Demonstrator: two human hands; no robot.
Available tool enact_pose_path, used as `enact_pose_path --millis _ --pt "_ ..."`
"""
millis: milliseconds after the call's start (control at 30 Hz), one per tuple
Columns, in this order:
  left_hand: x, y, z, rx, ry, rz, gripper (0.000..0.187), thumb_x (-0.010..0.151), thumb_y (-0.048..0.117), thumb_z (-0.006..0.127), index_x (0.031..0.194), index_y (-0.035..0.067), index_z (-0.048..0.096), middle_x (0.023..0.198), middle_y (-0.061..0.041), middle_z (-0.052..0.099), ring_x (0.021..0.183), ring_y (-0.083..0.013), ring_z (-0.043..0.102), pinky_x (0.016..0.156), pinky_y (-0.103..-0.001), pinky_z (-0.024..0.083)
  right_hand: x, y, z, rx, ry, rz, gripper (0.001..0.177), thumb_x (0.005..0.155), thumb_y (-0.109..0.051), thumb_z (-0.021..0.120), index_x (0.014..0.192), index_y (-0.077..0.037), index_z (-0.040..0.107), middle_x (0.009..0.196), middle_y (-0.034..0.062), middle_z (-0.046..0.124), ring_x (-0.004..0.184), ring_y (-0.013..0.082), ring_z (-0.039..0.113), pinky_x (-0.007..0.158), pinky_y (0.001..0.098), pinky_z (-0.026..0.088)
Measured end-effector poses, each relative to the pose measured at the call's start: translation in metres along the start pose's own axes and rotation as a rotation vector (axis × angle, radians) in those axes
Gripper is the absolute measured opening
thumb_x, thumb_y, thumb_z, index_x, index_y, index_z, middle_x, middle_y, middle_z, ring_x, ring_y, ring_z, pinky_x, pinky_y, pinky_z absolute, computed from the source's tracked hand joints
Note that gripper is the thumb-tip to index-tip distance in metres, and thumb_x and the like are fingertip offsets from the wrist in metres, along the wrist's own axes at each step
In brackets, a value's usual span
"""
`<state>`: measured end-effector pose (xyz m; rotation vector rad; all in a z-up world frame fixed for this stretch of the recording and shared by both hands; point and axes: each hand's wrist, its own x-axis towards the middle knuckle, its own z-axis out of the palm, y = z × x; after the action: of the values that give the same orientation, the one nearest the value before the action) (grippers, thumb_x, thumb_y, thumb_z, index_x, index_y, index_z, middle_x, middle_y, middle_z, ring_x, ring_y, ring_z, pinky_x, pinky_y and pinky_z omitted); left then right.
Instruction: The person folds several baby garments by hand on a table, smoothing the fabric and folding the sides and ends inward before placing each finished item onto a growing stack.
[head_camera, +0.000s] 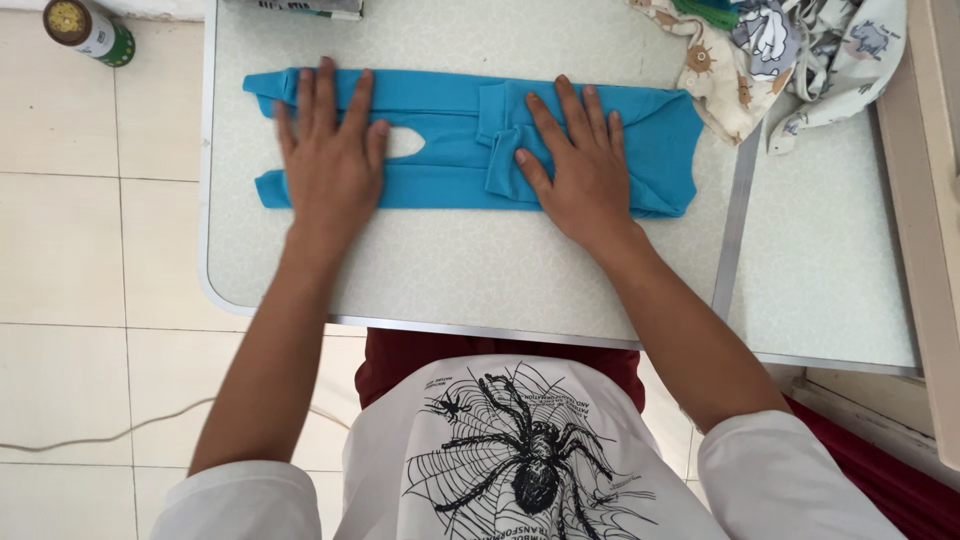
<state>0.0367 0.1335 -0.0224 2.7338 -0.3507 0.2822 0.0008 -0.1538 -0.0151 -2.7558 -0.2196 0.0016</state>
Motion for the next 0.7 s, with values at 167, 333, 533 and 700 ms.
enact_pose_path --millis 167,333,533,700 --pt "-0.006 -0.027 -0.013 0.071 0.098 -0.068 0.028 0.113 0.022 0.059 0.137 0.012 0.069 0.162 -0.022 0.043 0.154 -0.0426 0.034 0.126 -0.059 0.021 0.005 -0.011 -0.008 0.063 -0.016 0.078 0.058 0.106 -0.047 0.056 0.156 -0.019 0.048 0.167 0.016 0.03 0.156 0.0397 0.02 0.123 0.0681 0.011" --pt "-0.011 -0.054 -0.022 0.0 0.236 -0.172 0.031 0.113 0.019 0.061 0.14 0.004 0.064 0.144 -0.018 0.055 0.131 -0.0345 0.051 0.108 -0.051 0.04 0.014 -0.026 -0.001 0.118 0.058 0.065 0.054 0.107 -0.046 0.06 0.154 -0.019 0.051 0.165 0.0196 0.033 0.157 0.0407 0.022 0.125 0.0705 0.01" --pt "0.0 -0.064 -0.003 0.045 0.321 -0.286 0.044 0.111 0.033 0.069 0.136 -0.001 0.059 0.125 -0.019 0.051 0.113 -0.0352 0.05 0.09 -0.048 0.044 0.02 -0.032 0.004 0.101 0.025 0.076 0.059 0.1 -0.047 0.065 0.153 -0.025 0.051 0.164 0.0239 0.027 0.154 0.0438 0.018 0.118 0.0723 0.007" --pt "0.007 -0.059 0.004 0.067 0.371 -0.31 0.049 0.106 0.039 0.077 0.127 -0.001 0.058 0.121 -0.021 0.049 0.11 -0.0356 0.049 0.088 -0.048 0.044 0.022 -0.034 0.001 0.102 0.011 0.096 0.062 0.098 -0.045 0.069 0.154 -0.026 0.05 0.165 0.0232 0.027 0.155 0.0427 0.018 0.119 0.0732 0.006"
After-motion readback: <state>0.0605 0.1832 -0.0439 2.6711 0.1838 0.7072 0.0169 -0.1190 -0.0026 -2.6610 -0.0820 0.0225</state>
